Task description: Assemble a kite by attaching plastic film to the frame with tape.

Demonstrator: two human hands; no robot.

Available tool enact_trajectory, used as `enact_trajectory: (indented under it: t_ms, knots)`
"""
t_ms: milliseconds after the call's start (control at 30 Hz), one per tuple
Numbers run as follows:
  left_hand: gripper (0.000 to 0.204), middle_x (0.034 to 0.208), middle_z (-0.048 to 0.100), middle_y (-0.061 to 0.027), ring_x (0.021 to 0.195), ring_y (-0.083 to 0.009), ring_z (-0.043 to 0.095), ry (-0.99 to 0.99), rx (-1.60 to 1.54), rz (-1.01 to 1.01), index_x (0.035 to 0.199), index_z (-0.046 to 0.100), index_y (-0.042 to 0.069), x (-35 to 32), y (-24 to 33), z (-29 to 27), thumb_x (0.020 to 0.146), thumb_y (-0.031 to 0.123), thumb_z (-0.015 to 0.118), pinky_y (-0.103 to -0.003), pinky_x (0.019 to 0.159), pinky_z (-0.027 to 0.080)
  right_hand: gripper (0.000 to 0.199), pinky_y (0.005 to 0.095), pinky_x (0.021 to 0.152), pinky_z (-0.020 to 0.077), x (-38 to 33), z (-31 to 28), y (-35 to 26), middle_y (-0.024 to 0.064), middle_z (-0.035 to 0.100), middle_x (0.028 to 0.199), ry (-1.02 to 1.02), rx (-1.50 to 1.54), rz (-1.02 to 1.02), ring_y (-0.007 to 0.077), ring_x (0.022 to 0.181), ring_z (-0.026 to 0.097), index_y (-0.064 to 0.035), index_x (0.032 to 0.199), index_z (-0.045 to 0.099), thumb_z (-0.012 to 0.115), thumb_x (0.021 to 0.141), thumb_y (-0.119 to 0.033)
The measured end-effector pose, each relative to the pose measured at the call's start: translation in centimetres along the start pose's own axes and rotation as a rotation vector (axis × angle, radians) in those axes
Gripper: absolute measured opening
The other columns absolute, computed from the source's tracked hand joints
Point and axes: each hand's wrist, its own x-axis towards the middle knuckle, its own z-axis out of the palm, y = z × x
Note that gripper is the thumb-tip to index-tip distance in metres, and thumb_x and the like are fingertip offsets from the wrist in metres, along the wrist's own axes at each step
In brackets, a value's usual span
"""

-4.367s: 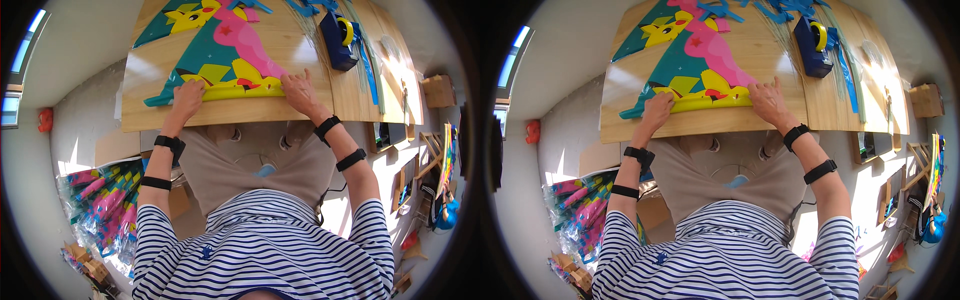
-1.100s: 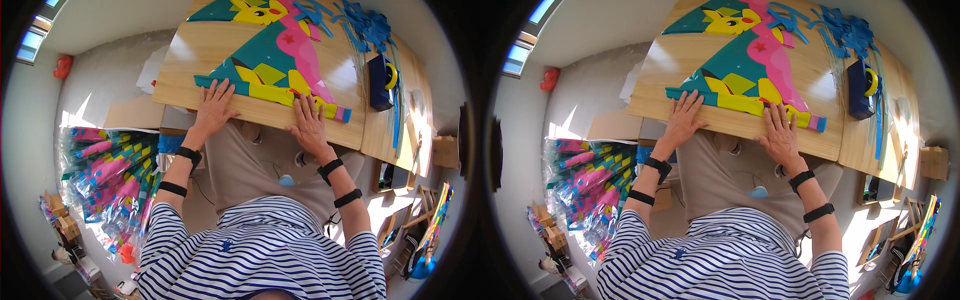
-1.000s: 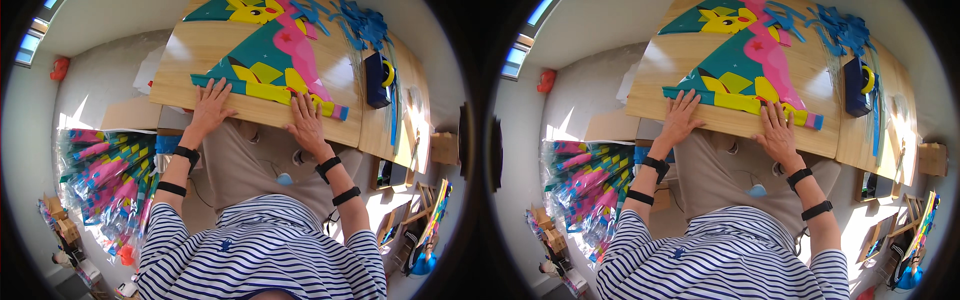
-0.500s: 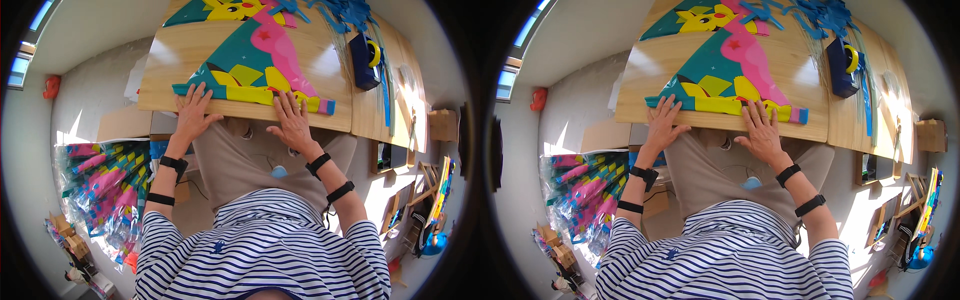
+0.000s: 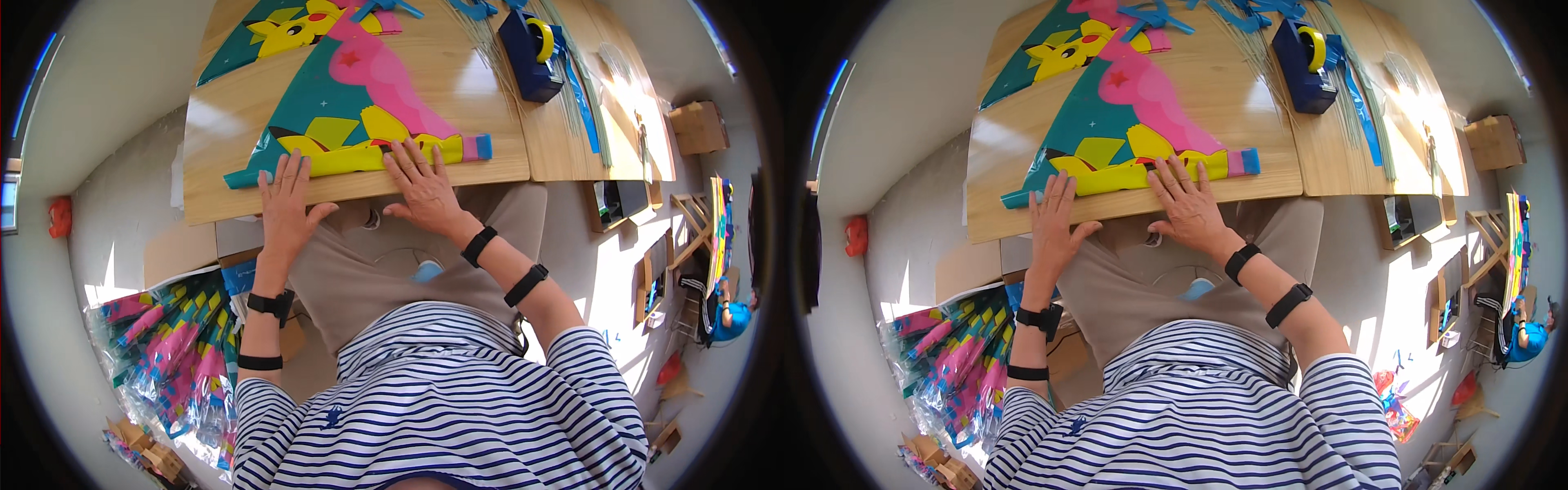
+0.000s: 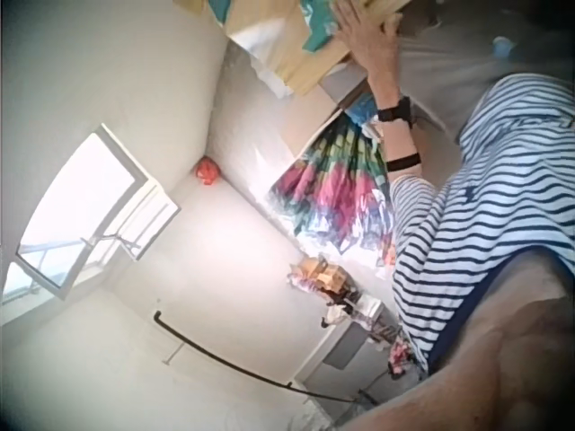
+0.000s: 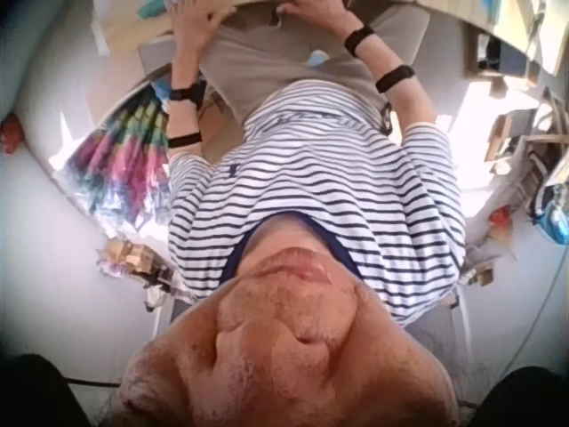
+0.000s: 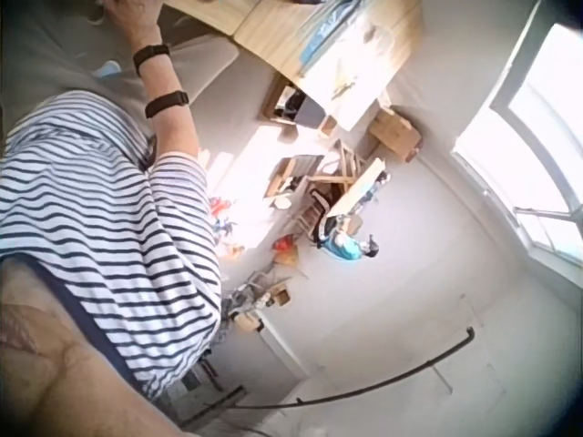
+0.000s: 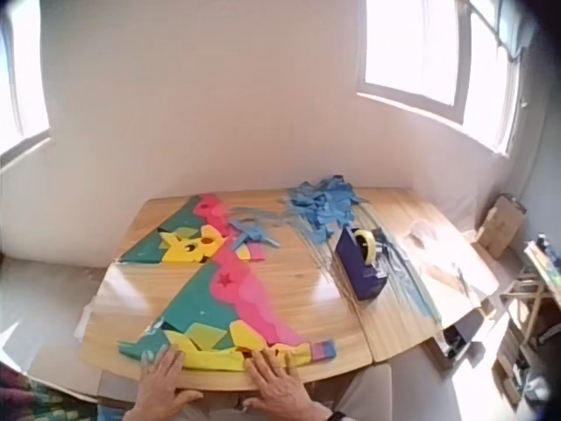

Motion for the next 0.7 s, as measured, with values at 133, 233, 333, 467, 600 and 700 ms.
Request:
enact_trajectory:
  t_ms: [133, 233, 333, 467, 600, 700]
  knots:
    - [0.101, 0.164, 0.035, -0.0152, 0.153, -0.0340, 0.029, -0.058, -0.083, 0.111, 0.155, 0.041, 0.004, 0.8, 5.5, 1.8, 0.076, 0.051, 0.081, -0.058, 0.124, 0.017, 0.100, 0.0630, 0.123, 0.0134, 0.1, -0.1, 0.0, 0.0125, 0.025, 0.170, -0.004, -0.003, -0.001, 0.0337, 0.158, 0.017, -0.0091, 0.161, 0.032, 0.072, 0.083, -0.058]
    - [0.104, 0.163, 0.037, -0.0129, 0.153, -0.0333, 0.029, -0.068, -0.082, 0.094, 0.155, 0.041, 0.005, 0.9, 6.6, 3.1, 0.071, 0.049, 0.084, -0.059, 0.125, 0.015, 0.100, 0.0625, 0.124, 0.0127, 0.1, 0.0, 0.3, 0.0127, 0.026, 0.169, 0.001, 0.023, 0.005, 0.0332, 0.158, 0.018, -0.0088, 0.160, 0.033, 0.072, 0.083, -0.058]
    - [0.104, 0.164, 0.036, -0.0110, 0.154, -0.0329, 0.029, -0.095, -0.038, 0.077, 0.156, 0.040, 0.006, 1.0, 6.7, 3.1, 0.072, 0.048, 0.084, -0.060, 0.125, 0.013, 0.098, 0.0636, 0.124, 0.0127, 0.1, 0.0, 0.7, 0.0142, 0.028, 0.168, 0.027, -0.015, -0.024, 0.0327, 0.158, 0.020, -0.0074, 0.158, 0.036, 0.071, 0.082, -0.059]
    - [0.101, 0.166, 0.034, -0.0096, 0.154, -0.0325, 0.028, -0.127, -0.045, 0.045, 0.157, 0.039, 0.009, 1.3, 6.9, 2.9, 0.075, 0.046, 0.084, -0.064, 0.123, 0.011, 0.099, 0.0625, 0.125, 0.0115, -0.6, -1.0, 2.2, 0.0178, 0.029, 0.166, 0.070, -0.038, 0.007, 0.0332, 0.157, 0.020, -0.0010, 0.157, 0.036, 0.066, 0.085, -0.062]
    - [0.101, 0.165, 0.036, -0.0087, 0.154, -0.0303, 0.029, -0.132, -0.042, 0.021, 0.157, 0.041, 0.009, 1.3, 6.9, 3.0, 0.074, 0.047, 0.084, -0.067, 0.123, 0.008, 0.101, 0.0615, 0.125, 0.0115, -1.8, -2.1, 5.1, 0.0195, 0.029, 0.166, 0.075, -0.078, 0.050, 0.0338, 0.157, 0.020, 0.0027, 0.156, 0.035, 0.060, 0.087, -0.066]
    - [0.101, 0.164, 0.036, -0.0073, 0.154, -0.0299, 0.029, -0.109, -0.055, 0.011, 0.157, 0.040, 0.011, 1.3, 7.0, 3.2, 0.074, 0.048, 0.084, -0.067, 0.123, 0.008, 0.101, 0.0608, 0.125, 0.0120, -2.6, -2.5, 6.1, 0.0194, 0.029, 0.166, 0.080, -0.070, 0.094, 0.0335, 0.157, 0.020, 0.0031, 0.156, 0.034, 0.058, 0.088, -0.068]
